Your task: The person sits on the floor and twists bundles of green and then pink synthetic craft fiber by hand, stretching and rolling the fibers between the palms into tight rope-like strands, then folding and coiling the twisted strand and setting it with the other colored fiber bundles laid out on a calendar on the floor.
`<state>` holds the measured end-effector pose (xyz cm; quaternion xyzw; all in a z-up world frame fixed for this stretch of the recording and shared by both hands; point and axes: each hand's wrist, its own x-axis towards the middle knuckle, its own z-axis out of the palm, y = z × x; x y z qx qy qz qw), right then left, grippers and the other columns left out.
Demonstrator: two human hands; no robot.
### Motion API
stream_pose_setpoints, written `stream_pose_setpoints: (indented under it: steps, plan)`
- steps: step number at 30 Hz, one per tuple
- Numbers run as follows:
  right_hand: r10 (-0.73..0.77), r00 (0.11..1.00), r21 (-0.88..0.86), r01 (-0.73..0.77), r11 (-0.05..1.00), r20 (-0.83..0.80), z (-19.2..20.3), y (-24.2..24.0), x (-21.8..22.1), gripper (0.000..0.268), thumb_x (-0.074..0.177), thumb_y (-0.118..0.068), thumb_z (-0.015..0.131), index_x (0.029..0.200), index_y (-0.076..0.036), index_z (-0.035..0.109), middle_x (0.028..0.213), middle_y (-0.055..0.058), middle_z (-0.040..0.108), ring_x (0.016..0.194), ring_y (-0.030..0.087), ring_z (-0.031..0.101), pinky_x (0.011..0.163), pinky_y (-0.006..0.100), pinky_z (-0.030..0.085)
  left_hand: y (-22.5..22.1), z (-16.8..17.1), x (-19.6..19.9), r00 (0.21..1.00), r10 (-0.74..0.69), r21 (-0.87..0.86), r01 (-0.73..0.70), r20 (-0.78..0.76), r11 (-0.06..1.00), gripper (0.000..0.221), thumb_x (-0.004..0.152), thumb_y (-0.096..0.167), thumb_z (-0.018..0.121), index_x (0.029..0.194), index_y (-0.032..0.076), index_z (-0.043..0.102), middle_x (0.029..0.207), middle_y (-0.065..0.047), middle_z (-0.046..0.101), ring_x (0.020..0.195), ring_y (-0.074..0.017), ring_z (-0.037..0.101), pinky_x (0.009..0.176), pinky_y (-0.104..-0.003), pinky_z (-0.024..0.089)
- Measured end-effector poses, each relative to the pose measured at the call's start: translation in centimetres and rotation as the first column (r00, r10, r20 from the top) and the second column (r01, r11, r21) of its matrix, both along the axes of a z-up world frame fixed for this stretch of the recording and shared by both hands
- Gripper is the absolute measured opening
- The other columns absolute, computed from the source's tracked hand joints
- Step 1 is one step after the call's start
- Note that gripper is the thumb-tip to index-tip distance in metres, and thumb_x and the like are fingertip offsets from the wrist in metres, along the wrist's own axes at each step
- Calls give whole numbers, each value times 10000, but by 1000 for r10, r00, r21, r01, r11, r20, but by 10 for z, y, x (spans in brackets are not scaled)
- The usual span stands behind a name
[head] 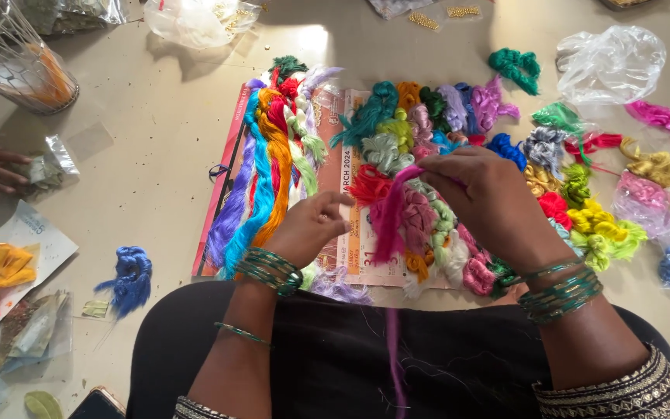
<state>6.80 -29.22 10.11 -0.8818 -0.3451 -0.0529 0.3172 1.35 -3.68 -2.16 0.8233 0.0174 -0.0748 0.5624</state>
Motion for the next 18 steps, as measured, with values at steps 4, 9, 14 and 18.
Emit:
stream_pose_setpoints:
  steps: [4, 9, 14, 18]
  plan:
    - [29, 999, -20, -28, 999, 40, -3, 1, -3, 231, 925, -148, 706, 1132, -59, 755, 947, 147, 730, 863, 313, 698, 758, 402, 546, -28, 10, 1, 986, 57, -135, -36, 156, 990, 482, 859, 172, 758, 1321, 76, 658, 1000, -57, 675, 889, -166, 644, 805, -326, 569]
    - [15, 997, -36, -13, 999, 70, -6, 5, -5, 237, 926, -175, 705, 1131, -69, 760, 1001, 142, 751, 913, 320, 706, 789, 407, 557, -63, 13, 0, 899, 226, -56, -221, 374, 974, 302, 880, 254, 762, 1085, 31, 764, 1078, -152, 772, 1003, -241, 755, 880, -355, 582]
    - [11, 997, -48, -7, 999, 77, -5, 4, -5, 235, 923, -173, 704, 1127, -74, 765, 1006, 141, 750, 913, 320, 707, 784, 410, 559, -65, 21, -2, 877, 223, 106, -293, 425, 950, 226, 883, 231, 738, 973, 27, 770, 968, -159, 761, 917, -311, 730, 851, -408, 557]
    - [-4, 997, -66, 9, 998, 74, -4, 5, -7, 233, 921, -181, 708, 1122, -81, 770, 995, 143, 749, 899, 320, 705, 770, 414, 559, -66, 30, -7, 900, 136, 245, -254, 414, 936, 201, 905, 209, 674, 939, 11, 690, 897, -173, 707, 859, -356, 681, 778, -473, 526]
